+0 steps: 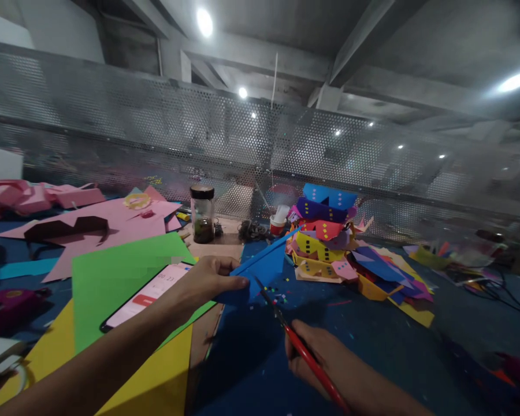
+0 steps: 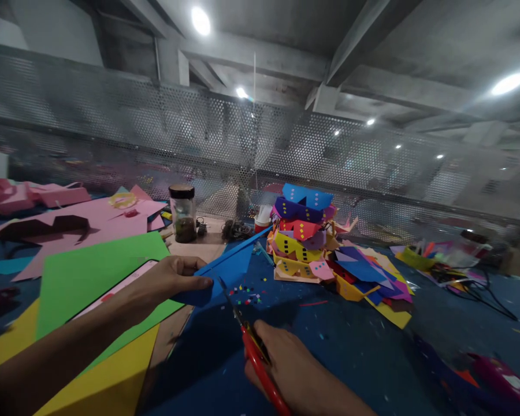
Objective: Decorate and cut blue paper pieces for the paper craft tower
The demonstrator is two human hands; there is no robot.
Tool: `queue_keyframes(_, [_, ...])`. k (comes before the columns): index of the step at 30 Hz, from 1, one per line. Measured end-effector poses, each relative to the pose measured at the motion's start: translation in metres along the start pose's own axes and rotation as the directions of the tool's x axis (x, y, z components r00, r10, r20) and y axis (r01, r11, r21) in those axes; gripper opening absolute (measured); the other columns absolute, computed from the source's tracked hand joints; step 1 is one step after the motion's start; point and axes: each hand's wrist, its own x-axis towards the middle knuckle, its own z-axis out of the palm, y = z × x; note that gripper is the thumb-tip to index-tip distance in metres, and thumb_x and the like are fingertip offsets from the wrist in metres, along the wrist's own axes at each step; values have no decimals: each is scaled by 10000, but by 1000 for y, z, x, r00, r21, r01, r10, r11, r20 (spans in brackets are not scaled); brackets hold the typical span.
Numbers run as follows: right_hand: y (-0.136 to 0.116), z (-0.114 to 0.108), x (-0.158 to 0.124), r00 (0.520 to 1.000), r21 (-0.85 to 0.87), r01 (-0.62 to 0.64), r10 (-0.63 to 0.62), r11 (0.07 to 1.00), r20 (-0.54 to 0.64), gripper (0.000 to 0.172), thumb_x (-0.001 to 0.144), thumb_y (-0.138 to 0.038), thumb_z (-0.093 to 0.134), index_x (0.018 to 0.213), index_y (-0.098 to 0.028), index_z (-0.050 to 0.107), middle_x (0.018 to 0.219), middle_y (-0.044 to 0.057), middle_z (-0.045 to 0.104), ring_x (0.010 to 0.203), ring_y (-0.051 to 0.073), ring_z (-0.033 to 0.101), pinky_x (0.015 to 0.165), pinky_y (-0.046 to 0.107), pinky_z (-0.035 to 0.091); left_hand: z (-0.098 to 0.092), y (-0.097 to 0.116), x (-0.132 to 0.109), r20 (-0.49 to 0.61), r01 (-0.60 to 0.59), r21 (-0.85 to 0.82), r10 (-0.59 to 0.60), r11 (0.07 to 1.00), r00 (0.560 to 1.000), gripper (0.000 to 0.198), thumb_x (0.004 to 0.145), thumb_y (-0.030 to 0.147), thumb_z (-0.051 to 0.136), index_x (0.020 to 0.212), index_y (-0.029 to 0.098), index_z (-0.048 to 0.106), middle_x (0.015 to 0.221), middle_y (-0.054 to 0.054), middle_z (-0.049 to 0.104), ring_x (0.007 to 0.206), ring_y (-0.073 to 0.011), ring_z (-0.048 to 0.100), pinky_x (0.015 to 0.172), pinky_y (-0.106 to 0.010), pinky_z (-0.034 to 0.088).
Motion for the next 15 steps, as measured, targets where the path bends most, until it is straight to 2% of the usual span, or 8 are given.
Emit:
queue_keyframes(6, [3, -3, 4, 999, 36, -32, 33, 999, -23, 80, 851, -154, 550, 905, -209, 527, 802, -4, 602, 693, 156, 538, 606, 254, 366, 3, 9, 15, 8, -17, -49, 18, 999, 1000, 360, 599, 375, 962, 801, 158, 759, 762, -53, 819, 636, -170, 742, 646, -260, 584])
queue_keyframes(9, [7, -3, 6, 998, 26, 0, 1, 1000, -61, 79, 858, -155, 552, 908, -211, 530, 796, -6, 598, 688, 153, 527, 603, 253, 354, 4, 10, 22, 4, -29, -41, 29, 999, 1000, 356, 601, 393, 959, 777, 163, 752, 743, -48, 814, 623, -170, 739, 624, -258, 573])
queue_keyframes(15, [18, 1, 12, 998, 62, -7, 11, 998, -58, 64, 892, -222, 589, 884, -225, 526, 720, -26, 559, 627, 143, 469, 581, 251, 332, 2, 8, 25, 36, -20, -43, 21, 999, 999, 363, 599, 377, 970, 809, 156, 774, 777, -53, 824, 663, -174, 751, 671, -260, 584])
